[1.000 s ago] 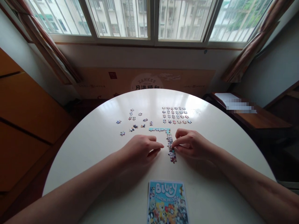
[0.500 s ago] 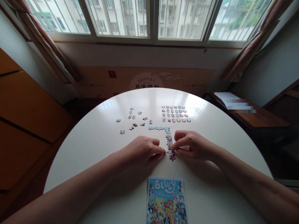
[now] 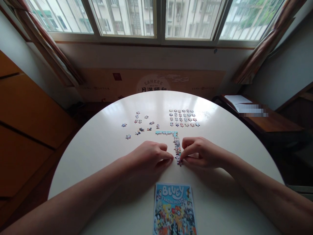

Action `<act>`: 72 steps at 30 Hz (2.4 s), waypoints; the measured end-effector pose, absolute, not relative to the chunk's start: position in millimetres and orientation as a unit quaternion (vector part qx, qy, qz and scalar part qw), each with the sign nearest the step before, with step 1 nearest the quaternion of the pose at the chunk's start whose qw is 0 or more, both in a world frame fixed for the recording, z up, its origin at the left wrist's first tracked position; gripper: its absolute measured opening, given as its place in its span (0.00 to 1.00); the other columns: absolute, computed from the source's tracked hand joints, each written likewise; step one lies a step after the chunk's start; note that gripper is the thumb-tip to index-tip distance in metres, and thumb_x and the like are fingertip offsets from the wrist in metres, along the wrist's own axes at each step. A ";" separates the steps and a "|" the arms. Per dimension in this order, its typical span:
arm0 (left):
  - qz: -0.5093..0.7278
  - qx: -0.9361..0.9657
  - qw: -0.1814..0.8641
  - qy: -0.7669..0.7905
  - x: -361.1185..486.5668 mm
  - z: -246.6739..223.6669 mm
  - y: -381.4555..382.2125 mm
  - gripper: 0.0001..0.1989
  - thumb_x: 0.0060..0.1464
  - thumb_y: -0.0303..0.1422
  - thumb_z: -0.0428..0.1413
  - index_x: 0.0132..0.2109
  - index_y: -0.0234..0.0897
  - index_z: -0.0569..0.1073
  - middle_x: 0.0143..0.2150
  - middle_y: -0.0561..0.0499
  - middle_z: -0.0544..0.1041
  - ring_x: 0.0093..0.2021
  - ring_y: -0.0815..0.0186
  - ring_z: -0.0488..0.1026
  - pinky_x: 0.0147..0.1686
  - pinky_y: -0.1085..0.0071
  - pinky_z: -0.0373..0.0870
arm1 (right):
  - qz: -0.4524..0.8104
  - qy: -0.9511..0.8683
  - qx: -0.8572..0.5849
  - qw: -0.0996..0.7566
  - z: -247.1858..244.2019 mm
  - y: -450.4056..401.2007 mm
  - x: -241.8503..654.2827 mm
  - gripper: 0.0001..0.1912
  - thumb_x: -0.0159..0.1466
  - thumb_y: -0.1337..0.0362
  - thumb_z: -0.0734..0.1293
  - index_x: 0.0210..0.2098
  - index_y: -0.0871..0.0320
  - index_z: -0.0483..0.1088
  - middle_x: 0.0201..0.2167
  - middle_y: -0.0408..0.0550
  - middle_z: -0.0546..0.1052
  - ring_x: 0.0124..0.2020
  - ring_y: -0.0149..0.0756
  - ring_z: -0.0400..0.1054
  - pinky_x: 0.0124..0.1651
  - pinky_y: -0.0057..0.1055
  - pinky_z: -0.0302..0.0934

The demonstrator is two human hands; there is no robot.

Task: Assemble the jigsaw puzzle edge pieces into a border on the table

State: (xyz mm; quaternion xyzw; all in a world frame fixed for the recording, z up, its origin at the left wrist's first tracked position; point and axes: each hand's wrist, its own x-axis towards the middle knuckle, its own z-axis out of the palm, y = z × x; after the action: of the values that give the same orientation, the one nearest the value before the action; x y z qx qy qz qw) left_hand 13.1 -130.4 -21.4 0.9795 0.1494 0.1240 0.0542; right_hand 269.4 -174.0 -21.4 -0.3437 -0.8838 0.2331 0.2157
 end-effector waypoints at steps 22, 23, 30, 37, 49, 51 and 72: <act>0.210 0.956 0.019 0.204 17.3 -19.2 -123.8 0.14 0.62 0.33 0.48 0.34 0.36 0.76 0.30 0.50 0.76 0.28 0.68 0.71 0.28 0.72 0.62 | 0.045 -0.809 -0.476 0.342 -46.6 -156.9 287.1 0.12 0.64 0.68 0.65 0.40 0.57 0.81 0.27 0.45 0.73 0.26 0.29 0.63 0.32 0.31 0.58; 0.213 0.954 0.015 0.210 16.9 -18.7 -123.3 0.14 0.62 0.33 0.48 0.32 0.35 0.75 0.29 0.50 0.75 0.27 0.67 0.70 0.27 0.71 0.62 | 0.041 -0.809 -0.477 0.340 -46.4 -157.2 286.7 0.12 0.65 0.67 0.65 0.40 0.57 0.81 0.27 0.45 0.73 0.26 0.29 0.62 0.32 0.31 0.58; 0.237 0.947 0.029 0.214 13.1 -18.2 -118.5 0.11 0.53 0.28 0.46 0.29 0.35 0.72 0.29 0.50 0.75 0.26 0.68 0.67 0.27 0.70 0.62 | 0.030 -0.802 -0.484 0.347 -46.4 -157.8 288.5 0.12 0.65 0.68 0.64 0.41 0.58 0.81 0.26 0.44 0.72 0.26 0.30 0.62 0.33 0.31 0.57; 0.274 0.937 0.022 0.218 15.6 -19.7 -118.6 0.09 0.51 0.26 0.47 0.27 0.36 0.70 0.26 0.51 0.72 0.25 0.67 0.66 0.27 0.71 0.61 | 0.025 -0.795 -0.481 0.370 -47.7 -156.6 288.7 0.12 0.64 0.68 0.64 0.39 0.59 0.81 0.27 0.45 0.75 0.26 0.30 0.63 0.33 0.31 0.59; 0.515 0.723 -0.054 0.458 -64.6 15.1 -62.2 0.10 0.54 0.27 0.47 0.25 0.39 0.61 0.22 0.54 0.64 0.25 0.67 0.63 0.29 0.70 0.59 | 0.041 -0.817 -0.423 0.390 -42.8 -161.6 283.0 0.11 0.65 0.69 0.64 0.39 0.58 0.80 0.26 0.45 0.76 0.23 0.28 0.64 0.27 0.28 0.60; 0.483 0.736 -0.038 0.472 -64.9 12.3 -58.6 0.10 0.54 0.27 0.47 0.25 0.39 0.62 0.23 0.53 0.66 0.26 0.67 0.64 0.29 0.70 0.59 | 0.048 -0.825 -0.415 0.380 -43.1 -162.4 281.2 0.11 0.66 0.69 0.64 0.39 0.58 0.80 0.27 0.45 0.76 0.23 0.28 0.64 0.27 0.28 0.60; 0.038 0.945 0.145 0.290 -34.8 1.6 -90.7 0.05 0.55 0.30 0.60 0.37 0.44 0.81 0.38 0.54 0.80 0.36 0.67 0.74 0.34 0.72 0.65 | 0.059 -0.780 -0.464 0.415 -43.9 -158.8 282.4 0.11 0.66 0.69 0.64 0.40 0.59 0.79 0.27 0.45 0.78 0.21 0.27 0.63 0.25 0.27 0.59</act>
State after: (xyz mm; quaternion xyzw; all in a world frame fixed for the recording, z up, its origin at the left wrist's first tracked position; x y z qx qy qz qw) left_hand -34.8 -90.7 1.6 0.9454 0.2895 0.0376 0.1449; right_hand 282.4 -158.8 -43.9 -0.4644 -0.7804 0.0588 0.4145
